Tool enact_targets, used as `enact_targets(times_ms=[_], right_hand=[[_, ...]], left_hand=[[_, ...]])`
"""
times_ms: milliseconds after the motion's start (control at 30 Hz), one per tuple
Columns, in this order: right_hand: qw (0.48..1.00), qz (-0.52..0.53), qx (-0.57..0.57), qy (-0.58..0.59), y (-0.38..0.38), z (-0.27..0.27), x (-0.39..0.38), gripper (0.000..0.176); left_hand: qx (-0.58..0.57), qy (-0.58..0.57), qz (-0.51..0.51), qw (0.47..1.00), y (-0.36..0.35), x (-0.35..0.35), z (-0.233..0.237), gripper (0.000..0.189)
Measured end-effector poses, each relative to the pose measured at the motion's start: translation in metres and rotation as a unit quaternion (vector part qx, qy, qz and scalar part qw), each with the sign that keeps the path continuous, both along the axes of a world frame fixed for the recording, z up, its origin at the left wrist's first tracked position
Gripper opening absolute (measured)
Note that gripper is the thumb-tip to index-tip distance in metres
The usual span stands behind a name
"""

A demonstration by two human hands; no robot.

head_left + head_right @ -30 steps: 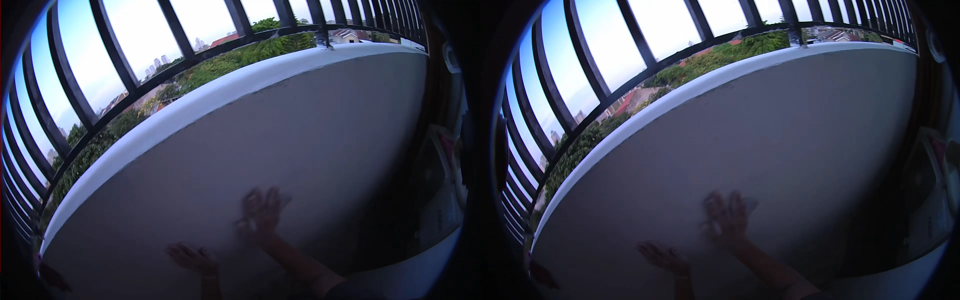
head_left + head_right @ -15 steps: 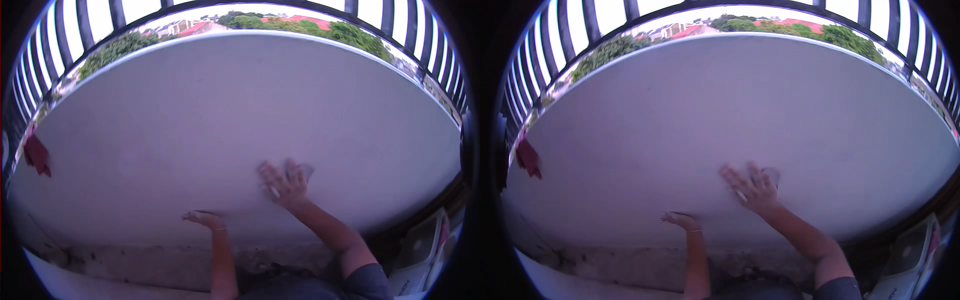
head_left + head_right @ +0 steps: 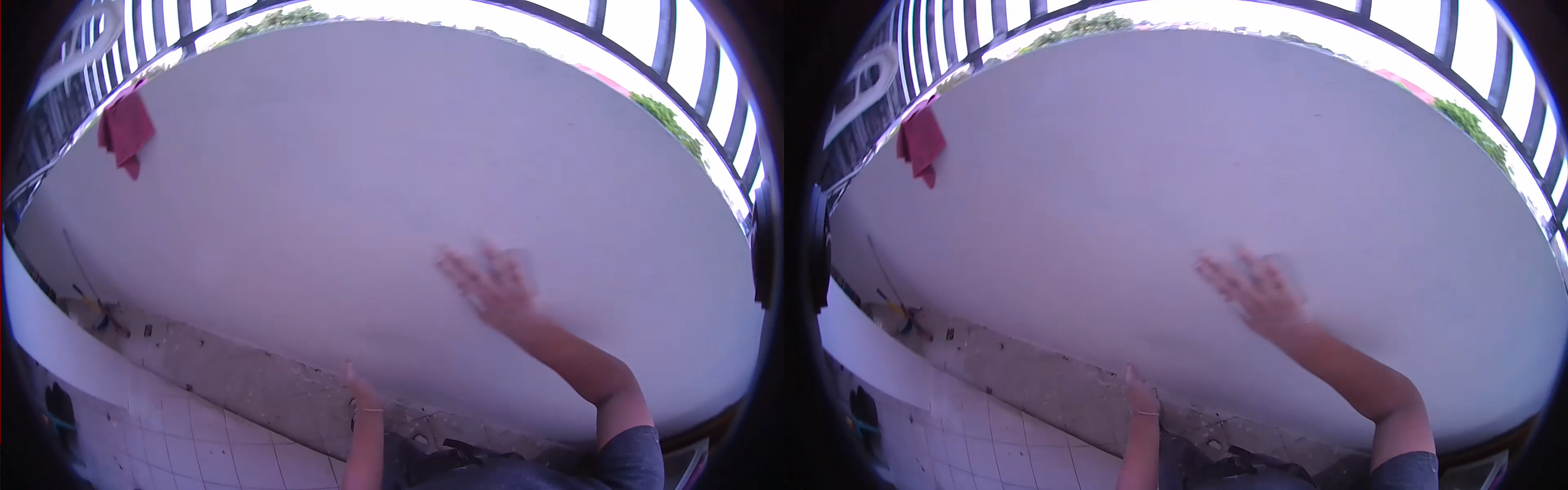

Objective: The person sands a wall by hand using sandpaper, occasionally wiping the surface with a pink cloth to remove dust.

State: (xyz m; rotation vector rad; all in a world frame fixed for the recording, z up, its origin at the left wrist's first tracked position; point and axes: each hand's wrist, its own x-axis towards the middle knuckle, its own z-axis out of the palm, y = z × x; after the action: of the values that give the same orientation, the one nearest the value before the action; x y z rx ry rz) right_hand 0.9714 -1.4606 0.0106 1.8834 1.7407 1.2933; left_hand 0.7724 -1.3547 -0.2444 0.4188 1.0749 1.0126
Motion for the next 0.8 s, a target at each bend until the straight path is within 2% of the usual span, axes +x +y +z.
enact_targets(times_ms=[33,67,133,200,267,300,333,400,467,500,567,633,700,733,800], right_hand=[[0.996,0.022,-0.086,-0.017,0.012,-0.025,-0.006,0.075],[0.991,0.028,-0.115,-0.061,0.014,-0.050,-0.007,0.077],[0.974,0.035,-0.164,-0.149,0.004,-0.092,-0.006,0.081],[0.977,-0.001,-0.159,-0.143,-0.028,-0.097,0.012,0.080],[0.973,-0.055,-0.175,-0.141,-0.066,-0.056,0.032,0.080],[0.988,-0.042,-0.114,-0.095,-0.070,-0.026,0.027,0.079],[0.997,-0.027,-0.052,-0.049,-0.064,0.000,0.025,0.078],[1.000,-0.013,0.001,-0.022,-0.010,0.024,-0.001,0.076],[1.000,-0.003,0.025,0.005,0.054,0.024,-0.032,0.075],[1.000,0.004,0.014,0.017,0.086,0.004,-0.041,0.075],[0.985,-0.004,-0.005,-0.171,0.145,-0.084,-0.027,0.078],[0.973,0.050,-0.154,-0.165,0.133,-0.095,-0.063,0.080],[0.959,0.026,-0.203,-0.197,0.087,-0.110,-0.059,0.082],[0.949,0.017,-0.230,-0.214,0.067,-0.110,-0.045,0.082],[0.956,-0.023,-0.291,-0.033,0.022,-0.063,-0.017,0.086]], left_hand=[[0.016,0.006,-0.021,1.000,-0.004,-0.002,-0.012,0.045],[0.028,0.013,-0.042,0.999,-0.008,-0.004,-0.028,0.045],[0.035,0.042,-0.080,0.995,-0.019,-0.024,-0.044,0.043],[0.023,0.084,-0.110,0.990,-0.030,-0.063,-0.056,0.042],[0.023,0.079,-0.069,0.994,-0.044,-0.110,-0.088,0.041],[0.022,0.072,-0.045,0.996,-0.053,-0.129,-0.102,0.040],[-0.030,0.083,-0.009,0.996,-0.060,-0.141,-0.113,0.040],[-0.124,0.116,0.046,0.984,-0.061,-0.167,-0.123,0.039],[-0.079,0.130,0.047,0.987,-0.055,-0.159,-0.115,0.039],[-0.060,0.134,0.046,0.988,-0.057,-0.149,-0.113,0.039],[-0.035,0.109,0.015,0.993,-0.045,-0.123,-0.105,0.040],[-0.013,0.095,-0.021,0.995,-0.048,-0.115,-0.089,0.041],[0.022,0.080,-0.046,0.995,-0.047,-0.119,-0.066,0.043],[0.054,0.074,-0.027,0.995,-0.048,-0.123,-0.069,0.043],[0.106,0.070,0.008,0.992,-0.066,-0.144,-0.090,0.044]])
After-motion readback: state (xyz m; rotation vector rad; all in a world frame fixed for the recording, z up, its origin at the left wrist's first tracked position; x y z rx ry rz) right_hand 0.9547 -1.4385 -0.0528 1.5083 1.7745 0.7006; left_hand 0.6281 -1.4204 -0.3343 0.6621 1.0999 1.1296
